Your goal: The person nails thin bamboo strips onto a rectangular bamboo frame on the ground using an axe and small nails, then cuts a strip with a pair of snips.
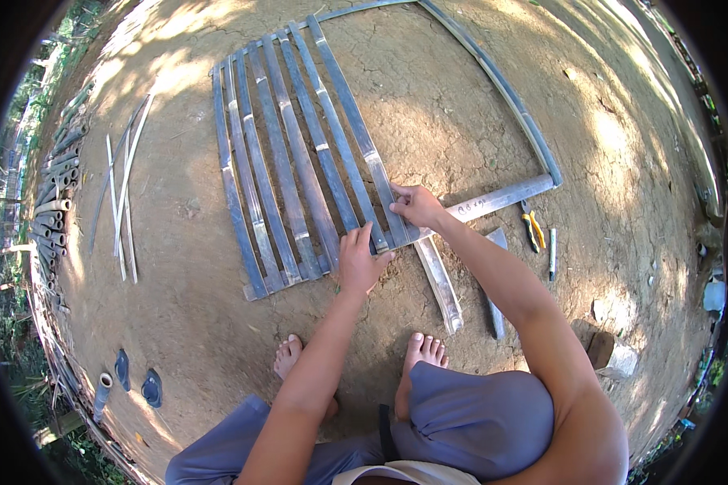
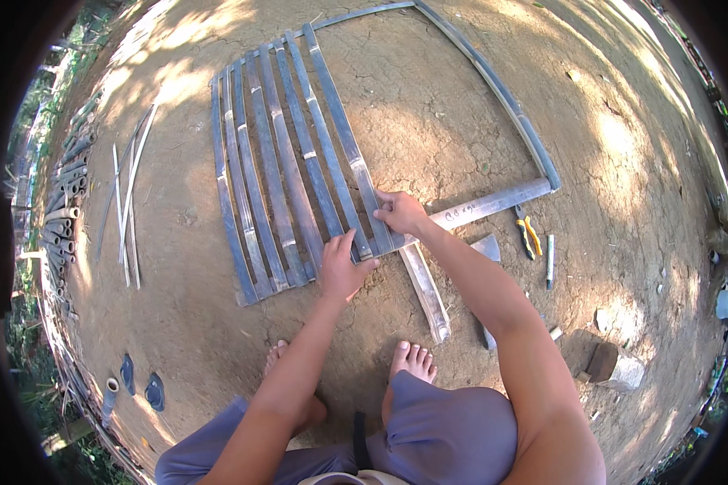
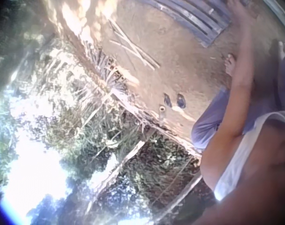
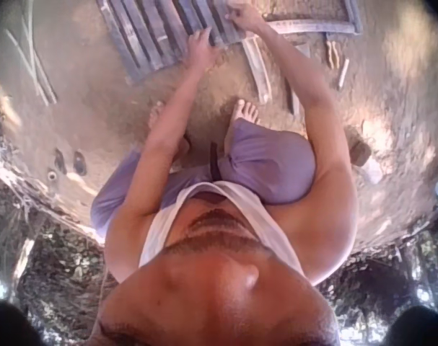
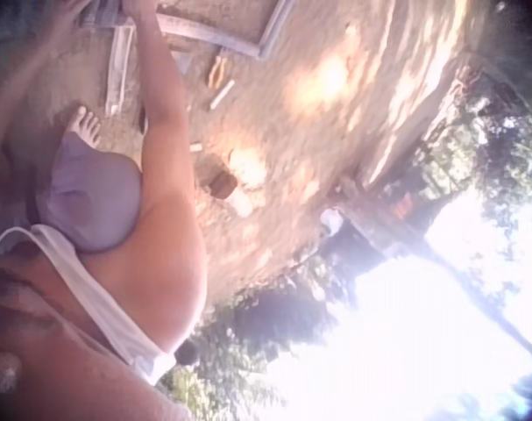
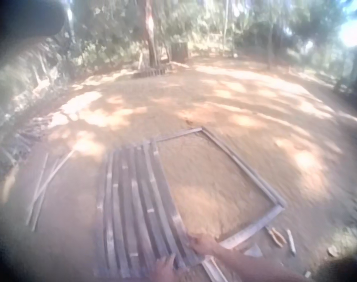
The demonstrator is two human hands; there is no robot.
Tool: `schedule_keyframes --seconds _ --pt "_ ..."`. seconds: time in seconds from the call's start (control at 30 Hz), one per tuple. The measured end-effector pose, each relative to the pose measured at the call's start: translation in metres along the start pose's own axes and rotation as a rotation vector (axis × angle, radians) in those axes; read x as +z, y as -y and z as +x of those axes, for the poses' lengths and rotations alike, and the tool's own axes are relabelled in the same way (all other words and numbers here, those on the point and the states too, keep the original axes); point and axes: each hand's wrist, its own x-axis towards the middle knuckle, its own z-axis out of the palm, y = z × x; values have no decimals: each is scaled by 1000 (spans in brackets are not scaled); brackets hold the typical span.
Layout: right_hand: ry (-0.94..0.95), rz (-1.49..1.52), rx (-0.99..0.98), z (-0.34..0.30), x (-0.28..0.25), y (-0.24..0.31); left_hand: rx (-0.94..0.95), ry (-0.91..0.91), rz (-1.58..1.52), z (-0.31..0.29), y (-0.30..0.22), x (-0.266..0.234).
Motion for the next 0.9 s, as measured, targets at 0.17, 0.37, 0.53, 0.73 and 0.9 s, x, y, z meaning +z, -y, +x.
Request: schedule_keyframes --seconds 0.17,0.37,0.53,0.73,0.9 --pt "-7 29 -32 4 5 -3 -22 -51 46 2 -9 -2" --pt "26 65 -5 0 4 3 -60 -60 37 0 -8 3" --pt "50 97 7 -4 1 18 -74 -68 55 -1 -4 2" --pt "31 79 -10 -1 -5 17 -84 -107 28 1 -13 -1" --pt "11 42 14 1 -1 10 -69 -86 40 3 -7 5"
